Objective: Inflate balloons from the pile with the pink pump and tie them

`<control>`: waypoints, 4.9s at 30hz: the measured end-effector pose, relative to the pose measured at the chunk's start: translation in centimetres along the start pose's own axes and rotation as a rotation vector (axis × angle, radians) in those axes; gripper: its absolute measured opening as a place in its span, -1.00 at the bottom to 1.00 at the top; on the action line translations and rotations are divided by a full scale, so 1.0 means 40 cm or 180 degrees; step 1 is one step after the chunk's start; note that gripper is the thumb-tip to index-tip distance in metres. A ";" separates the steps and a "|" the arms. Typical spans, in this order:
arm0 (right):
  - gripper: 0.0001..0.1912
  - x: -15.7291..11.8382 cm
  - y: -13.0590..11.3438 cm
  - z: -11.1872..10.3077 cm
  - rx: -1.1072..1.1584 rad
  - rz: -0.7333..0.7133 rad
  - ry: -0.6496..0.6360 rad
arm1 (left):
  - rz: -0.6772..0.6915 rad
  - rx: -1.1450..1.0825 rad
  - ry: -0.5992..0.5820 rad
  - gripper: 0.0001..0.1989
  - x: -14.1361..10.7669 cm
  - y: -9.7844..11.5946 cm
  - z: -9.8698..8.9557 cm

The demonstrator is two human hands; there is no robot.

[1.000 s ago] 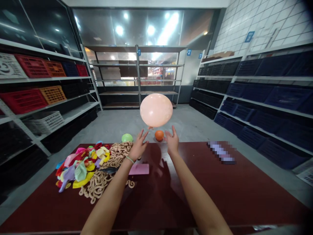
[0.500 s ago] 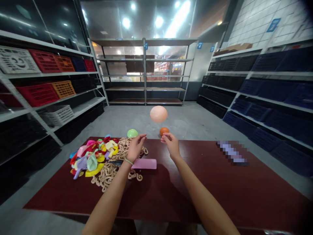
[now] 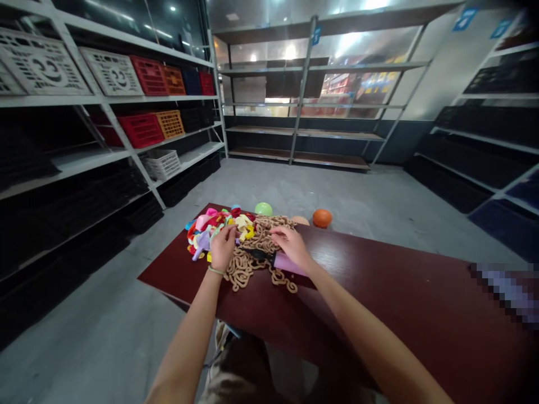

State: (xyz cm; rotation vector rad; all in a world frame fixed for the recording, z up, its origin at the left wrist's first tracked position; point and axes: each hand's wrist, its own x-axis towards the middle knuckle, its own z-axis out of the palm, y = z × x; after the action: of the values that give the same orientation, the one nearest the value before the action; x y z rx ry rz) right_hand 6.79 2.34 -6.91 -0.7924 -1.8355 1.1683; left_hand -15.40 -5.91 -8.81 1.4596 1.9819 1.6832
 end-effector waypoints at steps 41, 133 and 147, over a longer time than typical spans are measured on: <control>-0.72 -0.006 -0.213 -0.189 0.0969 0.0483 -0.0313 | 0.0054 -0.1598 -0.1952 -0.64 -0.071 0.240 0.166; -0.44 -0.262 -0.004 -0.261 -0.3445 -0.0491 -0.0229 | -0.1817 -0.3613 0.0415 -0.66 -0.051 0.164 0.263; -0.42 -0.262 0.008 -0.241 -0.3358 -0.0552 -0.0023 | -0.1849 -0.3751 0.0077 -0.66 -0.076 0.174 0.279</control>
State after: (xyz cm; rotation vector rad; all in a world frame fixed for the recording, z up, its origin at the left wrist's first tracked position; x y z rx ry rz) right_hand 20.28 -2.15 -7.85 -1.1315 -2.4414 0.0015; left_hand -2.69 -1.45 -8.37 0.3849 0.8535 1.9376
